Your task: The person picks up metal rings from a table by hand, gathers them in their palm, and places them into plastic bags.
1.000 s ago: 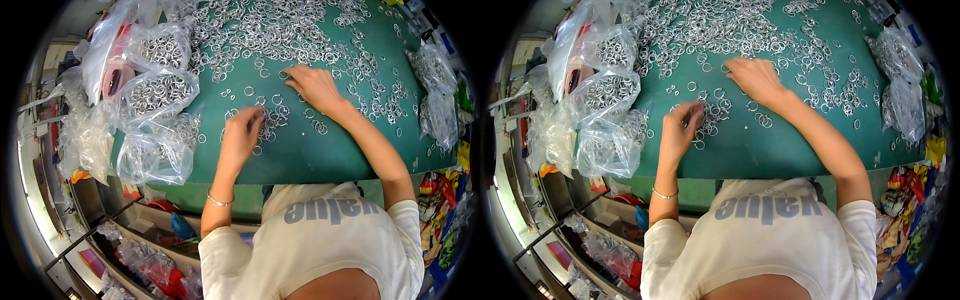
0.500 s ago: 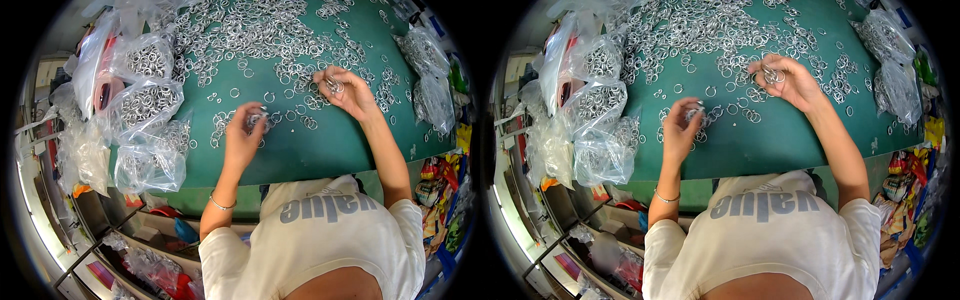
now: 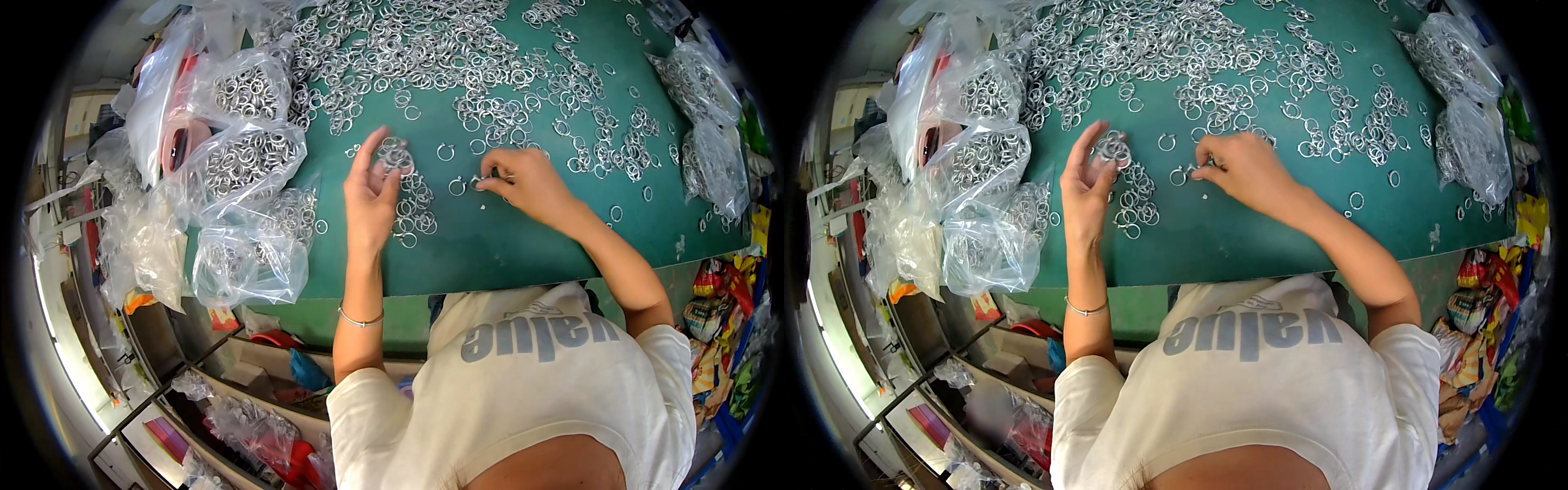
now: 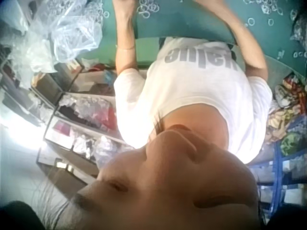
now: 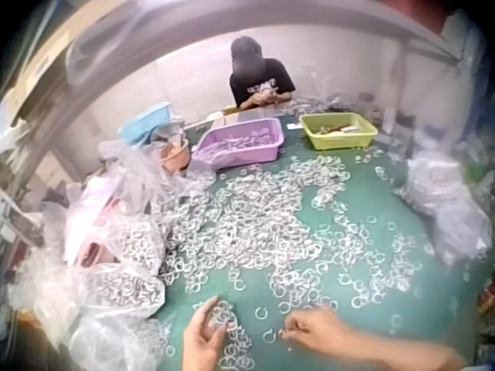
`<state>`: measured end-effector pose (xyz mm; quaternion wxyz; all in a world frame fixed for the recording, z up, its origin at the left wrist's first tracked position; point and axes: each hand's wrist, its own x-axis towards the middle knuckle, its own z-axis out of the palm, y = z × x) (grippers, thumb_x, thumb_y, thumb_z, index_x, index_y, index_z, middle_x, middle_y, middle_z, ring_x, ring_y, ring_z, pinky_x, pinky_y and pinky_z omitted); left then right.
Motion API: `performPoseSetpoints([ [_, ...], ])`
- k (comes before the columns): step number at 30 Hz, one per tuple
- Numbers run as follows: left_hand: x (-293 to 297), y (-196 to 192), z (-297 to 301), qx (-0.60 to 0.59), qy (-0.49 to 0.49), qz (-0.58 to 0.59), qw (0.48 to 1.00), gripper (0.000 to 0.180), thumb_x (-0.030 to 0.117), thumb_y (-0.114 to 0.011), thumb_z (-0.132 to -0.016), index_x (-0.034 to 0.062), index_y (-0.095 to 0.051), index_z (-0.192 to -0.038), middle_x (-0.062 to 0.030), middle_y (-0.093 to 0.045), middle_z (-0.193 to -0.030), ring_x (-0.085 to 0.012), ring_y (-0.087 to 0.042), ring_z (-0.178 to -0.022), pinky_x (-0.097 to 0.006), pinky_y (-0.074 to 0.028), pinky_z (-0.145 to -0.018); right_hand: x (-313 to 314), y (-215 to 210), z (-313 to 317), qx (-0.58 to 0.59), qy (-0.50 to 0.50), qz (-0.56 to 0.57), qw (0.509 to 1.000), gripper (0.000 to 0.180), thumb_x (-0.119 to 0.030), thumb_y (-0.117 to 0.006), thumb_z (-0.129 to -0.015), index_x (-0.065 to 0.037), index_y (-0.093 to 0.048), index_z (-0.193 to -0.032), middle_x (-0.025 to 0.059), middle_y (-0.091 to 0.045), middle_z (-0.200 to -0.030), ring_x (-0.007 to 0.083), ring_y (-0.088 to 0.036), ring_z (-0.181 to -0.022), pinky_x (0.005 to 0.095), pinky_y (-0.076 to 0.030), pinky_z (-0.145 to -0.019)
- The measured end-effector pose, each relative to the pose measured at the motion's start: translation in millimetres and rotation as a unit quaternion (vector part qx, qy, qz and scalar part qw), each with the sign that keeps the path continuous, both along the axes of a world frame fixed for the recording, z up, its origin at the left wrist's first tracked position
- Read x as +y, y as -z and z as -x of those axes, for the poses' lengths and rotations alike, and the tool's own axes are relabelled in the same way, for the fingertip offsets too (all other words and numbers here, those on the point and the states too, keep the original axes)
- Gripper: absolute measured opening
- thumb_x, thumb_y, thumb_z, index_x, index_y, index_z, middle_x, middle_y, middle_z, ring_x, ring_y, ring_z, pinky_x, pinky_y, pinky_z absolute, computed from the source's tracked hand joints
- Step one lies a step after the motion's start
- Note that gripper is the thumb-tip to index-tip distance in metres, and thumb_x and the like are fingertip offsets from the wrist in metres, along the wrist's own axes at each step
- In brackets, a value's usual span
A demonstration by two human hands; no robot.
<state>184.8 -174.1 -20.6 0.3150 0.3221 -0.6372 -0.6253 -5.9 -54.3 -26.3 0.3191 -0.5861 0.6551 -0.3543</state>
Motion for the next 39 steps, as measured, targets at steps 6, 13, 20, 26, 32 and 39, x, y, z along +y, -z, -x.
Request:
performPoseSetpoints([
  [6,11,-19,11,-0.175,0.002,0.120,0.977,0.047,-0.012,-0.049,-0.079,0.0020,-0.044,-0.124,-0.0150,-0.043,-0.127,-0.0263,-0.054,-0.107,-0.032,-0.049,-0.080,22,-8,36,-0.662,0.022,-0.095,0.743,0.012,-0.011,-0.049,-0.082,-0.003,-0.050,-0.091,0.0063,-0.049,-0.069,0.0097,-0.034,-0.044,0.0196,-0.026,-0.034],
  [13,55,9,14,-0.256,0.128,0.407,0.867,0.034,-0.004,-0.060,-0.073,0.0023,-0.057,-0.106,-0.0142,-0.050,-0.115,-0.0330,-0.049,-0.104,-0.040,-0.038,-0.089,51,-28,40,-0.698,0.200,-0.021,0.687,0.015,-0.011,-0.048,-0.080,-0.003,-0.052,-0.092,0.0118,-0.054,-0.086,0.0146,-0.041,-0.053,0.0212,-0.026,-0.037],
  [20,63,-6,46,-0.198,0.150,0.323,0.913,0.036,0.002,-0.062,-0.076,0.0035,-0.054,-0.111,-0.0173,-0.046,-0.121,-0.0348,-0.043,-0.113,-0.041,-0.036,-0.093,83,12,74,-0.001,0.262,0.096,0.960,0.020,-0.021,-0.056,-0.086,-0.002,-0.063,-0.085,0.0067,-0.060,-0.065,0.0179,-0.051,-0.051,0.0281,-0.042,-0.049],
  [26,54,9,124,-0.273,0.157,0.468,0.826,0.052,0.020,-0.065,-0.076,0.0058,-0.046,-0.122,-0.0189,-0.033,-0.133,-0.0407,-0.028,-0.123,-0.054,-0.026,-0.098,46,4,79,0.270,0.226,0.046,0.935,0.023,-0.019,-0.064,-0.075,-0.009,-0.061,-0.095,0.0111,-0.063,-0.075,0.0302,-0.060,-0.066,0.0396,-0.046,-0.055],
  [32,66,29,109,-0.204,0.249,0.453,0.831,0.030,0.009,-0.059,-0.078,0.0029,-0.054,-0.106,-0.0125,-0.048,-0.118,-0.0326,-0.042,-0.112,-0.045,-0.030,-0.097,61,-5,99,0.229,0.192,0.012,0.954,0.011,-0.017,-0.062,-0.076,-0.007,-0.061,-0.075,0.0098,-0.060,-0.067,0.0309,-0.058,-0.063,0.0411,-0.044,-0.052],
  [39,56,17,105,-0.058,0.112,0.063,0.990,0.021,0.000,-0.046,-0.088,-0.0008,-0.050,-0.109,-0.0102,-0.059,-0.097,-0.0163,-0.058,-0.085,-0.028,-0.049,-0.071,74,-27,136,0.178,0.239,-0.142,0.944,0.028,-0.032,-0.067,-0.073,-0.007,-0.062,-0.085,0.0118,-0.062,-0.073,0.0298,-0.059,-0.072,0.0400,-0.045,-0.065],
])
